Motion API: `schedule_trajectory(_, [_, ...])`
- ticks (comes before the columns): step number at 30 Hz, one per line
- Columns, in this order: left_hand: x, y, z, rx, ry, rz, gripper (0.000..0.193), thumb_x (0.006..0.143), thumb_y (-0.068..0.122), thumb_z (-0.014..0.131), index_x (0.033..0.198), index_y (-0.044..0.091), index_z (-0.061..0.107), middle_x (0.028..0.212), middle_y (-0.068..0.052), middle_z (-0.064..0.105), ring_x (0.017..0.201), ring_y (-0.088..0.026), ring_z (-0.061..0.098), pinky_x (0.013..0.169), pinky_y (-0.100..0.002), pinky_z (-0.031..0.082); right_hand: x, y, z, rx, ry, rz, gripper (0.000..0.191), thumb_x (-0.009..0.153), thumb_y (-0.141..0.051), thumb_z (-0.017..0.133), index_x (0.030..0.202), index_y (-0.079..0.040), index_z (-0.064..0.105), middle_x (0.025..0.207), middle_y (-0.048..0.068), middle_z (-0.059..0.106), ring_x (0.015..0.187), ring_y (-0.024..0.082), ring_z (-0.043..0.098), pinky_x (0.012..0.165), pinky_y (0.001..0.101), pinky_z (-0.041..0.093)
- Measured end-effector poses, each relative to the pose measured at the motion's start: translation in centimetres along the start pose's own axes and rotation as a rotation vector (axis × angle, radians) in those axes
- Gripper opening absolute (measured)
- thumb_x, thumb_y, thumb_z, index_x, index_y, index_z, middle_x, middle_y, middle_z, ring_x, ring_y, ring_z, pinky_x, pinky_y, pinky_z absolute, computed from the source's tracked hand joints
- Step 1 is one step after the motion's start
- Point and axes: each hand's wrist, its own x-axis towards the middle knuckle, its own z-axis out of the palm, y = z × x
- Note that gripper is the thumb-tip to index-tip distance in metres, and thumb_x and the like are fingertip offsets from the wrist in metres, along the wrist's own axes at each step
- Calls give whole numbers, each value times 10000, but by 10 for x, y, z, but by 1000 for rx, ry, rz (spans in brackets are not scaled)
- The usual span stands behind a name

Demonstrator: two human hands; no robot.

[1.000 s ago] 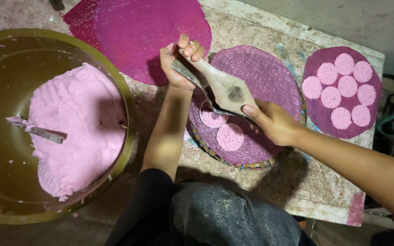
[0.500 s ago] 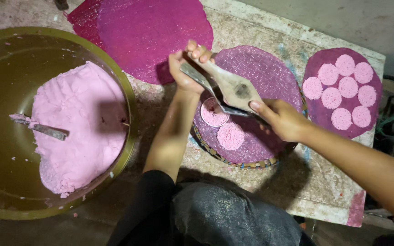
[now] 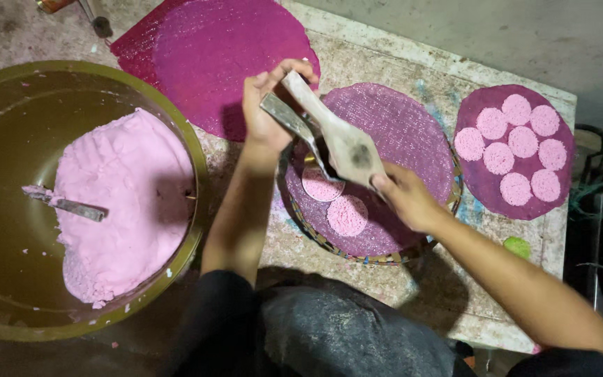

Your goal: The person sits at a workbench and uses a wooden hand press to mold pink paste into round discs. They press the tool into a large bowl of paste, eject the formed disc onto a round mesh tray, and repeat, filling trays with discs.

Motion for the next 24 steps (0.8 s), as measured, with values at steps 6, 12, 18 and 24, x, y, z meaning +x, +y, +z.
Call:
schedule_trajectory(6, [-68,-17,-1,1233,-76,-375,730,820,108,696,1488,51,408,1325,-223,500,1101,-317,507,945,-446,423,-60,14,-11,370,53,-150,871,922,-827,465,1233,-26,606,944,42,648,806,115,592,690,283,481])
schedule_trajectory(12, [-101,-39,23,1791,-422,-371,1133,693,217,881,1599,132,205,1540,-149,405,1460,-333,285,1198,-597,191,-95,6,-6,605,291,-237,914,891,-835,530,1376,-62,481,1069,56,575,841,150,583,669,315,486])
schedule_trajectory(18, [-74,-29,32,1620,-371,-515,1227,653,258,912,1618,135,165,1544,-133,456,1485,-364,280,1233,-552,181,-137,29,-8,727,472,-257,857,886,-817,578,1349,-100,498,1021,56,556,826,184,557,693,366,469])
schedule_trajectory(24, [-19,-35,30,1659,-213,-462,1091,733,310,857,1625,186,243,1597,-162,410,1487,-364,335,1235,-500,224,-172,72,-5,896,582,-254,689,935,-791,622,1021,-122,483,903,28,495,861,263,550,777,430,448])
